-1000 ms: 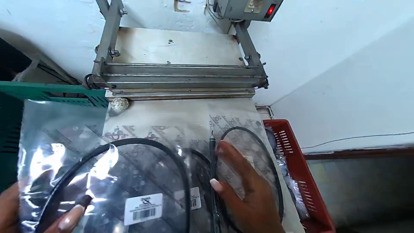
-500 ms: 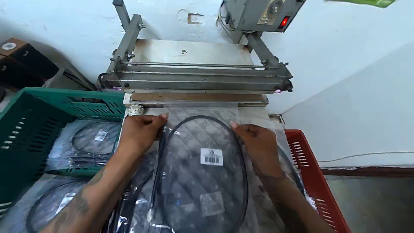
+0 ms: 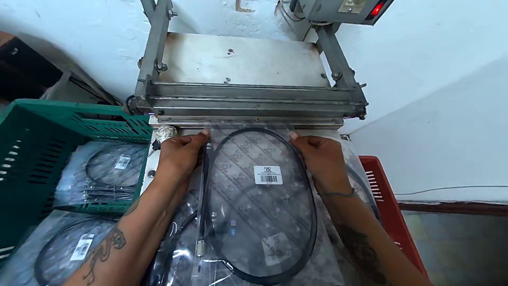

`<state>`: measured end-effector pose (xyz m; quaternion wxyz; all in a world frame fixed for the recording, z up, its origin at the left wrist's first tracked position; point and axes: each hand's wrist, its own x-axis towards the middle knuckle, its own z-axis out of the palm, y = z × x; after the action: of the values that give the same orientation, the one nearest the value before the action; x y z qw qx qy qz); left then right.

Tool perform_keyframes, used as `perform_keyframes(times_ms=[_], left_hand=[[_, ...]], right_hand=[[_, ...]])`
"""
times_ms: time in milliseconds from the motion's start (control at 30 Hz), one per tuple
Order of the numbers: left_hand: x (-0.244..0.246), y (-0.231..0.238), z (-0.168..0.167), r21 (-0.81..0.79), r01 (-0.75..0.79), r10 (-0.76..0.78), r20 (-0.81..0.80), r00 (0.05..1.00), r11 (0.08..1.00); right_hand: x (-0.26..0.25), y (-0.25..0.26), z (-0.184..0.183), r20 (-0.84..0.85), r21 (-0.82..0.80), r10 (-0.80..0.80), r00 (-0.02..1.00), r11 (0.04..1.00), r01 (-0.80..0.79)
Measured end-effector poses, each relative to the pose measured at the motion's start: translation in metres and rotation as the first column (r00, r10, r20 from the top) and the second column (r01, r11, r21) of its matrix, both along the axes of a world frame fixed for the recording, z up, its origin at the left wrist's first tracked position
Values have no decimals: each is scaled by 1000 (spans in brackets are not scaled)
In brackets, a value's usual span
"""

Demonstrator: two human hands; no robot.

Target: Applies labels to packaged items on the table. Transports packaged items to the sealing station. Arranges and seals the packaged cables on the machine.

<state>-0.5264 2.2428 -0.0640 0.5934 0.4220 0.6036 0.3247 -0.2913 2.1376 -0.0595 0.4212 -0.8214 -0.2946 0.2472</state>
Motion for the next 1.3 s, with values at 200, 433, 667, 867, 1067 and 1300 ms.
perform_keyframes(times_ms=[200,433,667,867,1067,1300], left_hand=[[3,3,-3,-7,26,-26,-52,998,1000],[-55,-126,37,369,686,-228,-755,614,627],[-121,-138,33,235,672,-406,-643,649,702],[-133,-131,50,380,355,-468,267,842,854],[-75,-90,57,129,168,-179,72,981,977],[-40,-35,33,276,277,-205,-263,943,920]], right_hand=[[1,5,6,-25,-107,40,999,993,-42],[9,-82,28,335,-17,100,937,995,-100],[-70,-151,-27,530,-58,357,769,920,-387],[-87,-152,-2,112,378,196,974,898,-224],[-102,-142,40,-146,462,207,967,879,-118],[-31,-59,18,16,102,97,995,990,-98]])
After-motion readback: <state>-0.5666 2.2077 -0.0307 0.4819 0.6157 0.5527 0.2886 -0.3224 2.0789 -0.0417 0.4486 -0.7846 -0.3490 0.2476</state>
